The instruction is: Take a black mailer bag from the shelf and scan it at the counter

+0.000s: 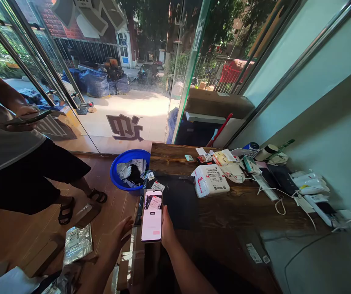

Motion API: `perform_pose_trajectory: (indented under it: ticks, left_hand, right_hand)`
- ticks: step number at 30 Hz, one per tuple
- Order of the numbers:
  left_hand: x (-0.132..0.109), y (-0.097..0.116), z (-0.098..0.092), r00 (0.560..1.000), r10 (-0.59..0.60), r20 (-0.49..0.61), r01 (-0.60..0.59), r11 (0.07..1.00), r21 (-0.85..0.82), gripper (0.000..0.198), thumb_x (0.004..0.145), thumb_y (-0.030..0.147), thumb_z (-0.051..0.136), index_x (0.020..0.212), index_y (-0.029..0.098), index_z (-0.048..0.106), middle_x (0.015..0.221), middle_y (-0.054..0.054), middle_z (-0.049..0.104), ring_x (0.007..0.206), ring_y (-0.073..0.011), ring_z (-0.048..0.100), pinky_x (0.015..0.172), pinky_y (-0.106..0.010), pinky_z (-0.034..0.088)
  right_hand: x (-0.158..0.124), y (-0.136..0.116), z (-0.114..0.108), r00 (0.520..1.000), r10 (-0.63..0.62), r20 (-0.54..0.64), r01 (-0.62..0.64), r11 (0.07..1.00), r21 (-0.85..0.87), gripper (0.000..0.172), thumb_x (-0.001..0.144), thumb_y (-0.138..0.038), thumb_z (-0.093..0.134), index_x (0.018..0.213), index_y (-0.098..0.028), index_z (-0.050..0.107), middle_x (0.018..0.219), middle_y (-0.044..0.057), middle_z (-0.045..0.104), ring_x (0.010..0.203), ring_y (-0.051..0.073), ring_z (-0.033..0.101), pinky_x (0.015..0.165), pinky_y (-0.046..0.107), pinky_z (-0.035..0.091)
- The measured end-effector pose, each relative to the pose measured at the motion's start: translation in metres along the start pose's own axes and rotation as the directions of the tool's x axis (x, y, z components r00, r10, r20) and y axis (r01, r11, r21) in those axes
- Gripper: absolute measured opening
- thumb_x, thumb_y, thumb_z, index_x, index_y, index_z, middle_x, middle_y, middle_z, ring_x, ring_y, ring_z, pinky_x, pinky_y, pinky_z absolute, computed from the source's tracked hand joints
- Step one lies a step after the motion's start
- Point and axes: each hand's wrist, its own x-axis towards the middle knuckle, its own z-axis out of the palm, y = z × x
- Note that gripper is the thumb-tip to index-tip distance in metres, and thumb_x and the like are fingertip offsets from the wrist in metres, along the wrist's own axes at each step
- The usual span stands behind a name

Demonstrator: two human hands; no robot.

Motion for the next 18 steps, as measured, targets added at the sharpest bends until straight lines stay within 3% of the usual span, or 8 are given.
perform_pose_trajectory:
  ticks: [2, 4, 7, 10, 13, 16, 18]
  left_hand:
    - [-0.005, 0.033, 0.039, 0.990, 0.057, 0.126, -0.064, 0.997, 0.047, 0.067, 0.061, 0.068, 0.060, 0.104, 0.017, 0.070, 0.103, -0.010, 0.073, 0.104, -0.0267, 0.065, 0.083, -0.034, 0.053]
    - [-0.011, 0.057, 0.070, 0.984, 0.123, 0.129, -0.141, 0.981, 0.135, 0.069, 0.053, 0.077, 0.059, 0.079, 0.013, 0.069, 0.076, -0.010, 0.071, 0.077, -0.0266, 0.066, 0.065, -0.034, 0.051]
    - [-0.017, 0.070, 0.099, 0.973, 0.170, 0.158, -0.198, 0.963, 0.185, 0.063, 0.054, 0.077, 0.059, 0.062, 0.015, 0.063, 0.060, -0.007, 0.064, 0.062, -0.0237, 0.061, 0.056, -0.032, 0.046]
    - [-0.010, 0.060, 0.116, 0.960, 0.180, 0.213, -0.224, 0.953, 0.206, 0.058, 0.065, 0.070, 0.053, 0.068, 0.014, 0.067, 0.068, -0.008, 0.069, 0.074, -0.0267, 0.066, 0.065, -0.033, 0.051]
    - [0.005, 0.041, 0.126, 0.961, 0.195, 0.197, -0.243, 0.936, 0.256, 0.051, 0.077, 0.054, 0.044, 0.093, 0.013, 0.071, 0.095, -0.010, 0.074, 0.099, -0.0261, 0.066, 0.087, -0.033, 0.052]
    - [0.023, 0.023, 0.124, 0.975, 0.209, 0.077, -0.222, 0.893, 0.392, 0.047, 0.079, 0.036, 0.047, 0.115, 0.011, 0.063, 0.118, -0.013, 0.068, 0.116, -0.0247, 0.060, 0.100, -0.032, 0.046]
    - [0.035, 0.013, 0.118, 0.974, 0.223, -0.039, -0.170, 0.834, 0.525, 0.049, 0.076, 0.029, 0.053, 0.121, 0.008, 0.059, 0.125, -0.018, 0.062, 0.123, -0.0297, 0.054, 0.106, -0.037, 0.041]
  right_hand:
    - [-0.009, 0.002, -0.005, 0.999, -0.053, 0.005, 0.053, 0.998, -0.038, 0.076, 0.055, -0.076, 0.075, 0.104, -0.018, 0.067, 0.105, 0.009, 0.074, 0.108, 0.028, 0.065, 0.094, 0.040, 0.051]
    - [-0.017, 0.003, -0.012, 0.995, -0.102, -0.008, 0.101, 0.992, -0.077, 0.070, 0.060, -0.074, 0.073, 0.103, -0.019, 0.068, 0.107, 0.007, 0.073, 0.107, 0.026, 0.065, 0.095, 0.038, 0.050]
    - [-0.026, -0.002, -0.023, 0.993, -0.106, -0.054, 0.102, 0.992, -0.079, 0.068, 0.060, -0.073, 0.073, 0.104, -0.021, 0.068, 0.105, 0.006, 0.074, 0.100, 0.025, 0.067, 0.090, 0.037, 0.052]
    - [-0.032, -0.015, -0.031, 0.982, -0.148, -0.115, 0.141, 0.988, -0.066, 0.067, 0.058, -0.073, 0.075, 0.098, -0.020, 0.069, 0.102, 0.007, 0.074, 0.095, 0.025, 0.068, 0.086, 0.037, 0.053]
    - [-0.039, -0.032, -0.049, 0.980, -0.128, -0.155, 0.125, 0.992, -0.030, 0.069, 0.054, -0.076, 0.075, 0.091, -0.018, 0.069, 0.093, 0.007, 0.075, 0.091, 0.027, 0.069, 0.082, 0.038, 0.055]
    - [-0.045, -0.048, -0.091, 0.962, -0.064, -0.264, 0.071, 0.997, 0.016, 0.074, 0.052, -0.080, 0.072, 0.090, -0.016, 0.069, 0.083, 0.008, 0.075, 0.086, 0.030, 0.070, 0.075, 0.043, 0.057]
    - [-0.044, -0.060, -0.130, 0.896, -0.150, -0.418, 0.151, 0.988, -0.032, 0.076, 0.048, -0.082, 0.070, 0.087, -0.018, 0.068, 0.079, 0.007, 0.074, 0.081, 0.031, 0.070, 0.072, 0.045, 0.057]
